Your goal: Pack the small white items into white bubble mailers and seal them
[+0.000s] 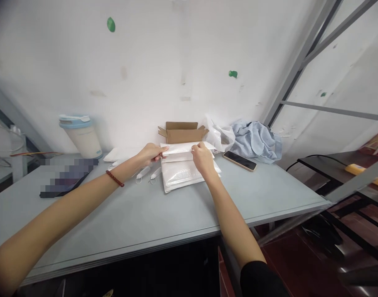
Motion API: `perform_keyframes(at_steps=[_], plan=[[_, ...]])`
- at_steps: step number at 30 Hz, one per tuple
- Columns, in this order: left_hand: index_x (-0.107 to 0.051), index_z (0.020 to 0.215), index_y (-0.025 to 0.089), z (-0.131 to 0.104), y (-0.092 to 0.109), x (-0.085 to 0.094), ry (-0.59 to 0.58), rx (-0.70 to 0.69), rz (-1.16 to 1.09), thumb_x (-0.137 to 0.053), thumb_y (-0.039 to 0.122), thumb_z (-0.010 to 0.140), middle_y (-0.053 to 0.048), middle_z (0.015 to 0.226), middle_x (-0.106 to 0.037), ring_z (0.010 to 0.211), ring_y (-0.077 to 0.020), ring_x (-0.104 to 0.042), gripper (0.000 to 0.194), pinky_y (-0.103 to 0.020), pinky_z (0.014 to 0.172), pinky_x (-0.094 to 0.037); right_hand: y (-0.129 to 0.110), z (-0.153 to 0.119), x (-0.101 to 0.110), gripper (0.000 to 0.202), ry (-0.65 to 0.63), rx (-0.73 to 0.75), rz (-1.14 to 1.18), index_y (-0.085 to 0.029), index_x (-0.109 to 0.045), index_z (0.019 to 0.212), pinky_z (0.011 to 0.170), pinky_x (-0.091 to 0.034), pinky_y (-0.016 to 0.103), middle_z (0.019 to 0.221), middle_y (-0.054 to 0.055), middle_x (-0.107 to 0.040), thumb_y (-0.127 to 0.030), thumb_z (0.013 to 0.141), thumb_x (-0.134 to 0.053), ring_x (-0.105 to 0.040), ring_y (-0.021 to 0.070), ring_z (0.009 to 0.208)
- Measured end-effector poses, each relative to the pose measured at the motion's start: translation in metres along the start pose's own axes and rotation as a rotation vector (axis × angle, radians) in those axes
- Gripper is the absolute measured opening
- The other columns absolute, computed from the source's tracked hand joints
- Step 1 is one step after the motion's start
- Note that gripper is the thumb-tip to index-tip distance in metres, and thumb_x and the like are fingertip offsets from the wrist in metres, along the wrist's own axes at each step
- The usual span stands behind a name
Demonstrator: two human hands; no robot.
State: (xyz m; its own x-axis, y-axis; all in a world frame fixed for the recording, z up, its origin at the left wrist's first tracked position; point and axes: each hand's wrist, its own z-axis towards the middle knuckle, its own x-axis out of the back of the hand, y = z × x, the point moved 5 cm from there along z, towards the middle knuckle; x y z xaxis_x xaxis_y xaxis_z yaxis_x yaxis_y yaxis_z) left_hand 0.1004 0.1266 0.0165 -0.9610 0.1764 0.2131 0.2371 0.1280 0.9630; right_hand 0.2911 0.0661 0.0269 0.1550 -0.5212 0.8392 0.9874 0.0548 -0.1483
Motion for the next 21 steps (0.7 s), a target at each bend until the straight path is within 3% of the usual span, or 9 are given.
perform_keyframes(at_steps=[5,9,12,16,21], plan=[[-0.053,0.057,0.015,0.006,-0.004,0.006,0.058,-0.055,0.124,-0.055,0.035,0.086,-0.004,0.042,-0.056,0.039,-0.0113,-0.051,0.036,-0.023,0.043,-0.036,-0.002,0.001,-0.007,0.025,-0.039,-0.008,-0.005,-0.015,-0.065,0.098,0.067,-0.037,0.027,0.104,0.010,-0.059,-0.016,0.092,-0.040,-0.057,0.0176,0.083],[-0.059,0.071,0.013,0.011,-0.008,0.026,0.118,-0.129,0.279,-0.047,0.035,0.088,-0.008,0.060,-0.068,0.039,-0.0118,-0.053,0.030,-0.025,0.045,-0.040,-0.002,-0.003,-0.001,0.024,-0.051,-0.044,-0.012,-0.016,-0.062,0.107,0.064,-0.036,0.027,0.109,0.010,-0.059,-0.015,0.089,-0.046,-0.058,0.0186,0.085],[-0.062,0.069,0.013,0.015,-0.006,0.052,0.177,-0.211,0.461,-0.054,0.028,0.080,-0.008,0.065,-0.069,0.048,-0.0143,-0.058,0.020,-0.026,0.054,-0.045,-0.004,-0.007,0.005,0.028,-0.050,-0.057,-0.020,-0.017,-0.059,0.112,0.064,-0.037,0.028,0.112,0.010,-0.059,-0.015,0.086,-0.050,-0.059,0.0195,0.085],[-0.064,0.060,0.017,0.025,-0.005,0.083,0.195,-0.322,0.710,-0.067,0.021,0.064,-0.008,0.074,-0.071,0.075,-0.0221,-0.064,0.007,-0.028,0.069,-0.046,-0.010,-0.011,0.011,0.029,-0.014,-0.022,0.002,-0.017,-0.060,0.112,0.063,-0.040,0.029,0.111,0.010,-0.060,-0.014,0.084,-0.051,-0.060,0.0192,0.080],[-0.068,0.065,0.019,0.039,-0.017,0.093,0.100,-0.384,0.905,-0.075,0.027,0.056,-0.007,0.085,-0.072,0.083,-0.0247,-0.063,0.013,-0.027,0.068,-0.044,-0.021,-0.015,0.011,0.025,0.002,0.035,0.079,-0.018,-0.061,0.106,0.063,-0.041,0.030,0.106,0.009,-0.061,-0.013,0.083,-0.053,-0.060,0.0170,0.073]])
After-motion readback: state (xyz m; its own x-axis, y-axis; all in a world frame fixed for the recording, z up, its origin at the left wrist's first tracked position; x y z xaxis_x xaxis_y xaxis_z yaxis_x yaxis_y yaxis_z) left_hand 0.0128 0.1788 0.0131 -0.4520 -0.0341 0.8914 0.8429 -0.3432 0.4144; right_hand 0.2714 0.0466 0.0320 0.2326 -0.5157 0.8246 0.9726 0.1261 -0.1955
